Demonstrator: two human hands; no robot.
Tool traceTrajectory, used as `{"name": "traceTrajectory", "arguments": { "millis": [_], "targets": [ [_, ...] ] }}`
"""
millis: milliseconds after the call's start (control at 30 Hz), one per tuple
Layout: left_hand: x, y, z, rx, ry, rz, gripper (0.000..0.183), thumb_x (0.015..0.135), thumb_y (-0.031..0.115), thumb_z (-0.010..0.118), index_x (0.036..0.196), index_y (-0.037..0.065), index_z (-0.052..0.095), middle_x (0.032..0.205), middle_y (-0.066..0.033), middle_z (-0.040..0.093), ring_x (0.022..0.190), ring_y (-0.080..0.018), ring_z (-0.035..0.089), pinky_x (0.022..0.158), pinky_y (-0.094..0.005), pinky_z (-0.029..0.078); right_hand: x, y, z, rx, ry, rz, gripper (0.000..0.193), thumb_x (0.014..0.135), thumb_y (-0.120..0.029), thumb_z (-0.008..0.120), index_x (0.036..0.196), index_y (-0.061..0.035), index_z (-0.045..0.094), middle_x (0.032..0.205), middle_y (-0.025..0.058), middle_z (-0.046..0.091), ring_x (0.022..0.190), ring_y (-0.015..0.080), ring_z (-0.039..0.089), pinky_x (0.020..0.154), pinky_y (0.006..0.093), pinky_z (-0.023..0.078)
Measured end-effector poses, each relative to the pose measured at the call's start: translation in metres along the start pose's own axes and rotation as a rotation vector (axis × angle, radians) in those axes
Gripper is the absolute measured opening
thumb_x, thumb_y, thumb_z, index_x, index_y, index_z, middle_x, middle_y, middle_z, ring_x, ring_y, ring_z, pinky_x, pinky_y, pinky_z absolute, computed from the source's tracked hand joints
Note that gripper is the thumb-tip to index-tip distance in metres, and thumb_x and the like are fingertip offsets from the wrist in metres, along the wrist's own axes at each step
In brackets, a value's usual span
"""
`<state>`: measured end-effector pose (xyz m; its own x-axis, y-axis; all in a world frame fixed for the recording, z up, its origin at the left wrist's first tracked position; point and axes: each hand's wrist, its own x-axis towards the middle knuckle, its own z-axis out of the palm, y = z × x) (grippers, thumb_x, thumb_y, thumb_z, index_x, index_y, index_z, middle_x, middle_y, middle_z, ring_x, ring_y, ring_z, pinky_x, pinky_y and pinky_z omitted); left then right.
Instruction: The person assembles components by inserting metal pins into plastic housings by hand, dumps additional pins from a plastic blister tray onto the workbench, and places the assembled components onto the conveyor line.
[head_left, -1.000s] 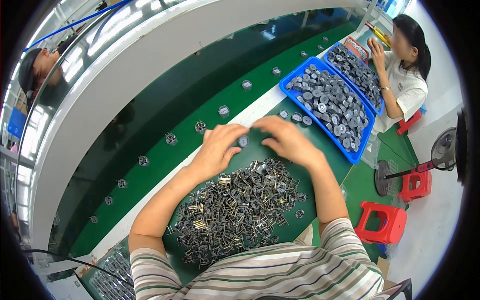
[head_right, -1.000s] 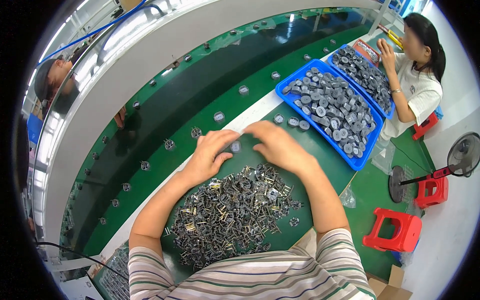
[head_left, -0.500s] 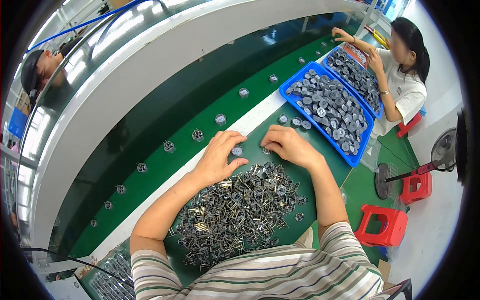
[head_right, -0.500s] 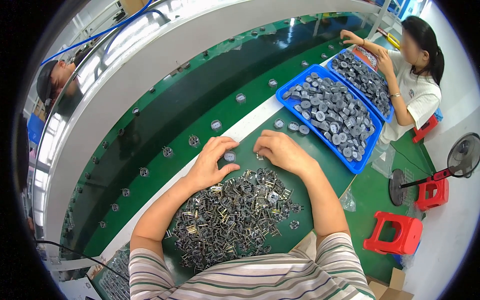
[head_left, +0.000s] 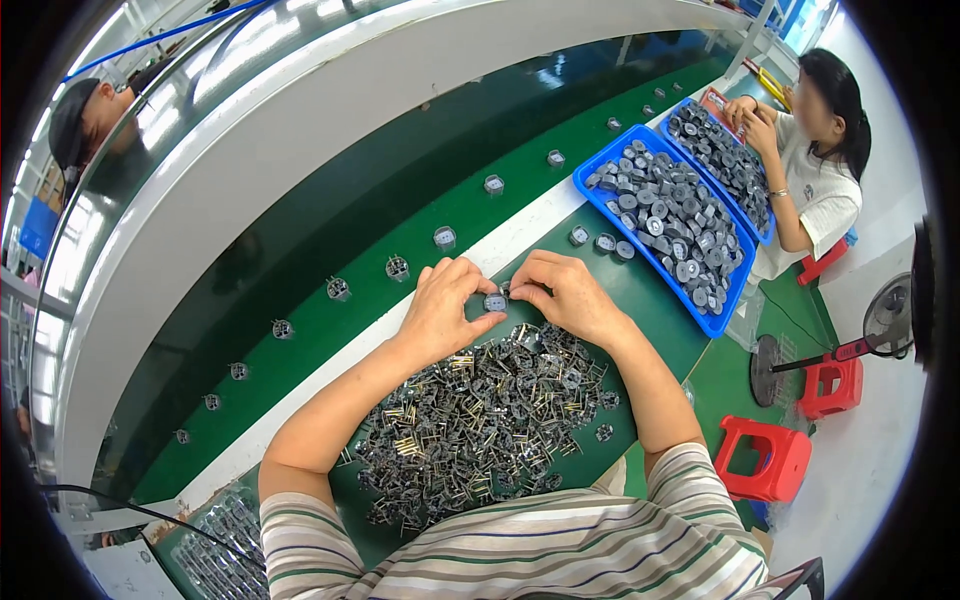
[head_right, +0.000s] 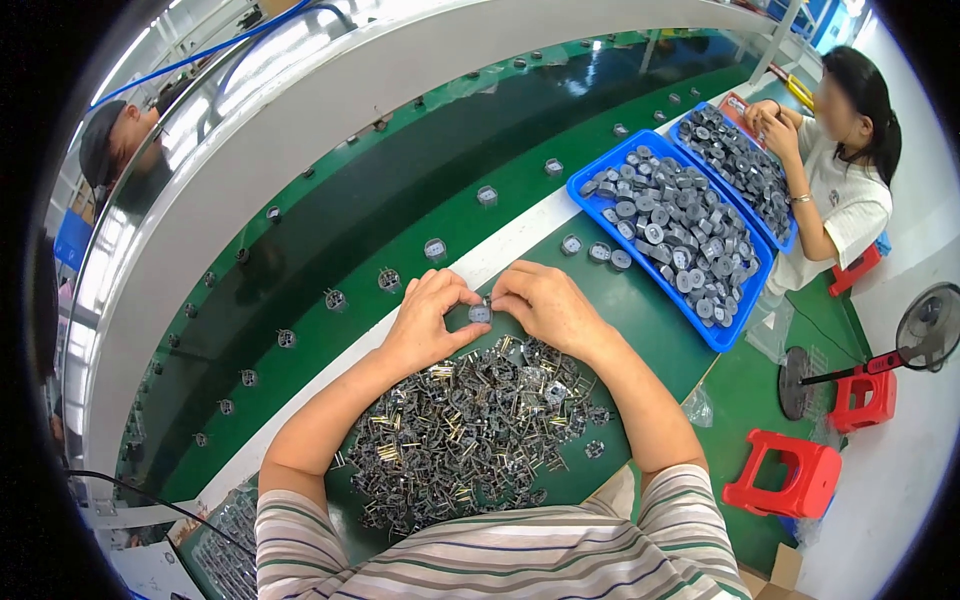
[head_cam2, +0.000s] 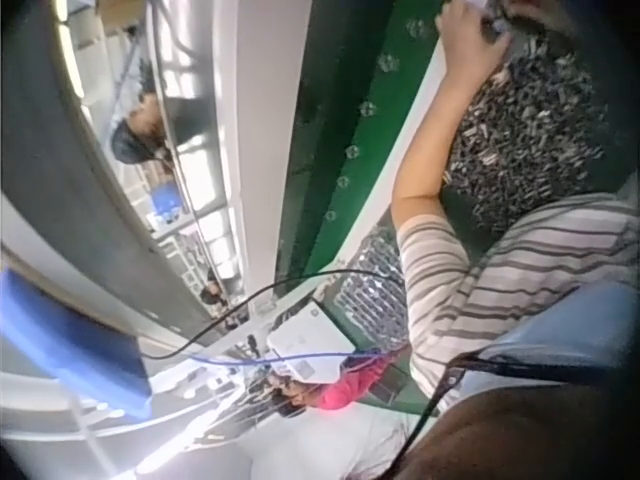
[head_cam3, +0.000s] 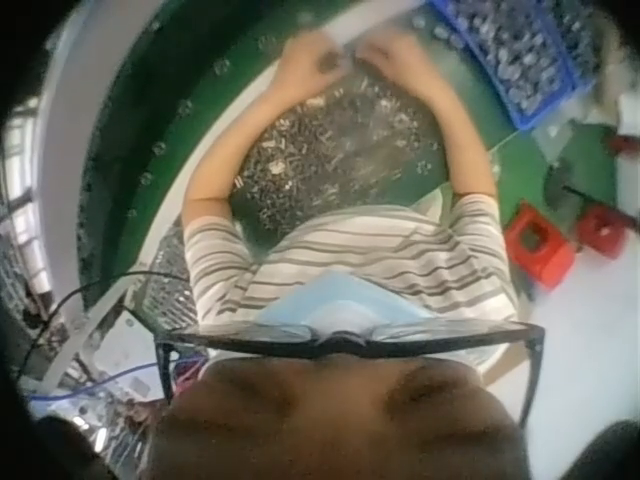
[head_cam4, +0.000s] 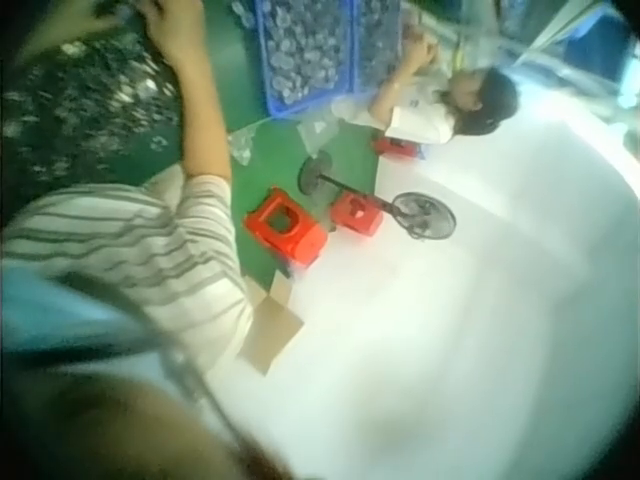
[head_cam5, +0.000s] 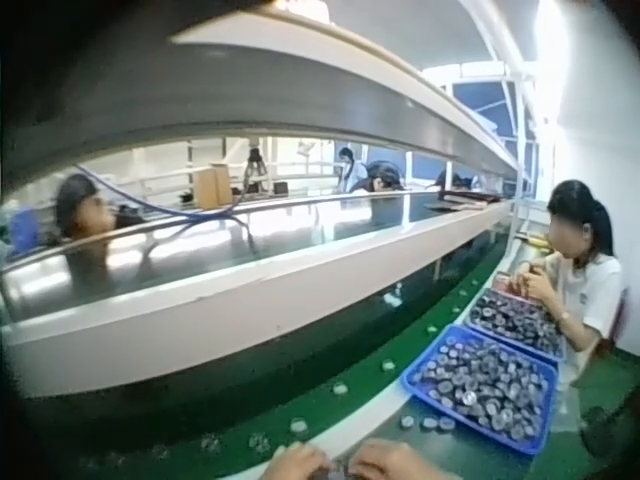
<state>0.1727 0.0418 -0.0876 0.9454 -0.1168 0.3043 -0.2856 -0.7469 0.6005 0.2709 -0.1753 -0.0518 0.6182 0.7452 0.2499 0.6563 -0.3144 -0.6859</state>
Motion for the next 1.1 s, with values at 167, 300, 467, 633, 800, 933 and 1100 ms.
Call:
{"name": "traceTrajectory", "arguments": {
  "millis": [167, 300, 467, 633, 800, 933, 1100],
  "targets": [
    [-0.001, -0.001, 0.0, -0.002, -0.001, -0.001, 0.033, 0.079, 0.024, 0.09, 0.104, 0.011, 0.073, 0.104, -0.0051, 0.062, 0.105, -0.0256, 0.059, 0.094, -0.04, 0.042, -0.002, 0.008, -0.011, -0.206, -0.034, -0.147, 0.009, 0.087, -0.001, 0.074, 0.095, -0.0029, 0.07, 0.097, 0.0098, 0.065, 0.091, 0.0325, 0.065, 0.08, 0.042, 0.053],
    [-0.001, -0.001, -0.001, -0.002, -0.01, -0.003, 0.032, 0.08, 0.025, 0.09, 0.104, 0.012, 0.073, 0.103, -0.005, 0.061, 0.104, -0.0255, 0.059, 0.094, -0.0401, 0.041, 0.0, 0.0, -0.015, -0.302, 0.111, -0.153, 0.013, 0.084, -0.006, 0.078, 0.094, -0.0046, 0.07, 0.096, 0.0092, 0.064, 0.092, 0.0316, 0.064, 0.085, 0.0422, 0.051],
    [-0.002, -0.001, -0.001, 0.003, -0.008, -0.002, 0.032, 0.08, 0.026, 0.089, 0.104, 0.012, 0.073, 0.103, -0.0048, 0.062, 0.104, -0.0255, 0.058, 0.093, -0.04, 0.041, -0.001, -0.004, -0.01, -0.48, 0.106, 0.117, 0.017, 0.084, -0.013, 0.082, 0.092, -0.0035, 0.071, 0.087, 0.0099, 0.065, 0.09, 0.0311, 0.065, 0.082, 0.0416, 0.051],
    [0.001, 0.0, 0.002, -0.01, 0.003, 0.01, 0.032, 0.08, 0.026, 0.09, 0.103, 0.012, 0.073, 0.103, -0.0051, 0.062, 0.103, -0.0257, 0.059, 0.093, -0.0401, 0.041, -0.002, 0.029, 0.013, -0.263, 0.201, -0.023, 0.012, 0.088, -0.009, 0.08, 0.087, 0.0004, 0.073, 0.086, 0.0113, 0.068, 0.083, 0.0302, 0.066, 0.07, 0.0436, 0.052],
    [-0.002, -0.002, 0.003, 0.006, 0.021, 0.016, 0.035, 0.078, 0.028, 0.091, 0.102, 0.01, 0.072, 0.102, -0.0053, 0.062, 0.102, -0.026, 0.058, 0.092, -0.0406, 0.041, 0.006, -0.003, 0.021, 0.042, 0.121, -0.039, 0.01, 0.085, -0.007, 0.081, 0.088, -0.0006, 0.073, 0.087, 0.0098, 0.069, 0.084, 0.0291, 0.065, 0.073, 0.0428, 0.051],
    [-0.002, -0.002, 0.004, 0.039, 0.018, 0.029, 0.04, 0.077, 0.032, 0.092, 0.103, 0.011, 0.072, 0.101, -0.0043, 0.06, 0.102, -0.0255, 0.058, 0.088, -0.0409, 0.039, 0.009, -0.007, 0.026, -0.159, 0.074, -0.124, 0.01, 0.083, -0.01, 0.081, 0.085, -0.0048, 0.073, 0.087, 0.008, 0.07, 0.091, 0.0275, 0.065, 0.079, 0.041, 0.047],
    [-0.001, -0.003, 0.004, 0.031, 0.015, 0.028, 0.039, 0.077, 0.031, 0.092, 0.103, 0.011, 0.072, 0.1, -0.0039, 0.06, 0.102, -0.0253, 0.058, 0.087, -0.0411, 0.039, 0.009, -0.008, 0.024, -0.258, 0.078, -0.184, 0.012, 0.081, -0.011, 0.082, 0.083, -0.0059, 0.072, 0.087, 0.0068, 0.07, 0.092, 0.0257, 0.064, 0.078, 0.0407, 0.045]
  ]
}}
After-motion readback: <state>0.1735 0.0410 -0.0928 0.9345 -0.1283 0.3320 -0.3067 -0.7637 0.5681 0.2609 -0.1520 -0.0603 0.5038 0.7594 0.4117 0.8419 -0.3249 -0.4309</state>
